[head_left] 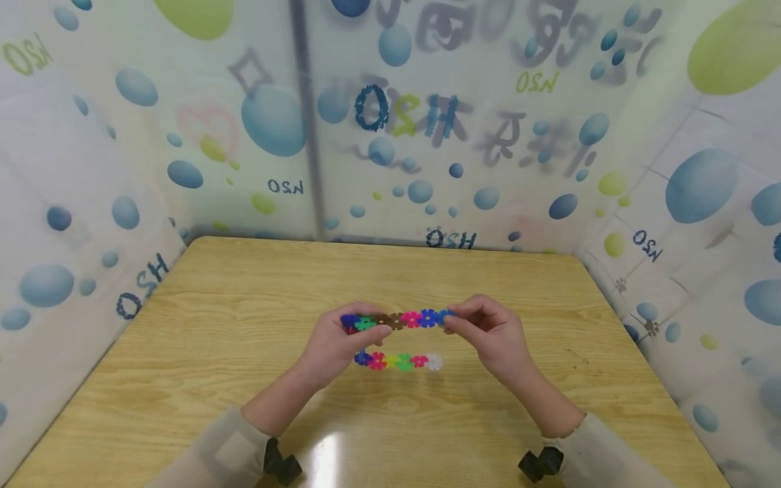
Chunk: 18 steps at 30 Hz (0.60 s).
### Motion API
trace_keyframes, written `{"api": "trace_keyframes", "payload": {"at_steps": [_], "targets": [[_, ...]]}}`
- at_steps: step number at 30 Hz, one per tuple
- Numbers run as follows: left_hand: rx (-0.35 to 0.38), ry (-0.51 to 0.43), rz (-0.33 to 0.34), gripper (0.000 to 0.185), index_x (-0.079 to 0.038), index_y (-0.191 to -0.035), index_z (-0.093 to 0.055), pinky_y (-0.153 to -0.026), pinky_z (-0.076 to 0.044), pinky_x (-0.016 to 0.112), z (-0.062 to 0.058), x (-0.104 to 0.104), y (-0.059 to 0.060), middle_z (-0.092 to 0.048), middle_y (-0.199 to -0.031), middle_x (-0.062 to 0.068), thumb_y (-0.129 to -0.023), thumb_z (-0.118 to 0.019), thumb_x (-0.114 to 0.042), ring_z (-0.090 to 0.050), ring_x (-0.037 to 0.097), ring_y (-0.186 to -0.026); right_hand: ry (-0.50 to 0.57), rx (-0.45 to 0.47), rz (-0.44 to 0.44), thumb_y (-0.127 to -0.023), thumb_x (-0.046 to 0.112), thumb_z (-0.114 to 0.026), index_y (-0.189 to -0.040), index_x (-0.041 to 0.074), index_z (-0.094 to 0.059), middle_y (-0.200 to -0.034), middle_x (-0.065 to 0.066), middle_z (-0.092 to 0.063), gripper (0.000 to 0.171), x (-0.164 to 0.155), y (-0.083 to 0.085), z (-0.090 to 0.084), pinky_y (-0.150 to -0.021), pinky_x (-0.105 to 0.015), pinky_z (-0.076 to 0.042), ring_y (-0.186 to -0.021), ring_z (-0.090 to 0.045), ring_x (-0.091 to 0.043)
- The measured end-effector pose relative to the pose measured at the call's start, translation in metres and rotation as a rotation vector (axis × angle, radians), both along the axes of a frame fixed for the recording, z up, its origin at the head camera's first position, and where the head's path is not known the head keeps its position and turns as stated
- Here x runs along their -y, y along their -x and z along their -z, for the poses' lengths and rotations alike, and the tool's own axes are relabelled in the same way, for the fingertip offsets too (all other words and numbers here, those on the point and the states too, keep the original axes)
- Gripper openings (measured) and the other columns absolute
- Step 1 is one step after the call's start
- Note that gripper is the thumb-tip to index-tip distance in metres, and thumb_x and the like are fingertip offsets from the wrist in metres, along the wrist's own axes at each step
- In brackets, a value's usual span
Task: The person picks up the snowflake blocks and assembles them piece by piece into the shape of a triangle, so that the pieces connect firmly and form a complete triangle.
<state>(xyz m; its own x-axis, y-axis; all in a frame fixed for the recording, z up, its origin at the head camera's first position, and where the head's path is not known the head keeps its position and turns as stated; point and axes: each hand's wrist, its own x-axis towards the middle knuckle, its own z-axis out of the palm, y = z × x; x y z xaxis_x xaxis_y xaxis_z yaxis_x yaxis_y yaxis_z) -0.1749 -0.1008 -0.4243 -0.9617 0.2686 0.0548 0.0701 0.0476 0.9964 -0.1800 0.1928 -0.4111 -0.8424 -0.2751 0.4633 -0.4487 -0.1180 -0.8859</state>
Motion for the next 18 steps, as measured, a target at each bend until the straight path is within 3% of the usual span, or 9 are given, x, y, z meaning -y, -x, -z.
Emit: {"api": "trace_keyframes", "payload": {"at_steps": [13,18], "targets": [[-0.014,-0.011,0.006,0.027,-0.012,-0.125,-0.079,-0.085,-0.067,0.032,-0.0024,-0.0015,0.0000,-0.079,-0.124,0.010,-0.101,-0.083,-0.023,-0.079,0.022,-0.099,-0.144,0.032,0.095,-0.104,-0.002,-0.071,-0.122,-0.006,-0.071,-0.102,0.007,-0.074,0.019,-0.0019,-0.0020,-0.0068,-0.083,-0.025,-0.066,-0.092,-0.076,-0.010],[-0.018,-0.013,0.008,0.027,-0.011,-0.126,-0.079,-0.090,-0.068,0.038,-0.0036,-0.0009,0.0001,-0.078,-0.126,0.011,-0.101,-0.082,-0.022,-0.080,0.023,-0.101,-0.175,0.026,0.081,-0.105,0.000,-0.071,-0.123,-0.006,-0.073,-0.104,0.008,-0.076,0.020,-0.0029,-0.0021,-0.0094,-0.084,-0.026,-0.066,-0.093,-0.077,-0.009]]}}
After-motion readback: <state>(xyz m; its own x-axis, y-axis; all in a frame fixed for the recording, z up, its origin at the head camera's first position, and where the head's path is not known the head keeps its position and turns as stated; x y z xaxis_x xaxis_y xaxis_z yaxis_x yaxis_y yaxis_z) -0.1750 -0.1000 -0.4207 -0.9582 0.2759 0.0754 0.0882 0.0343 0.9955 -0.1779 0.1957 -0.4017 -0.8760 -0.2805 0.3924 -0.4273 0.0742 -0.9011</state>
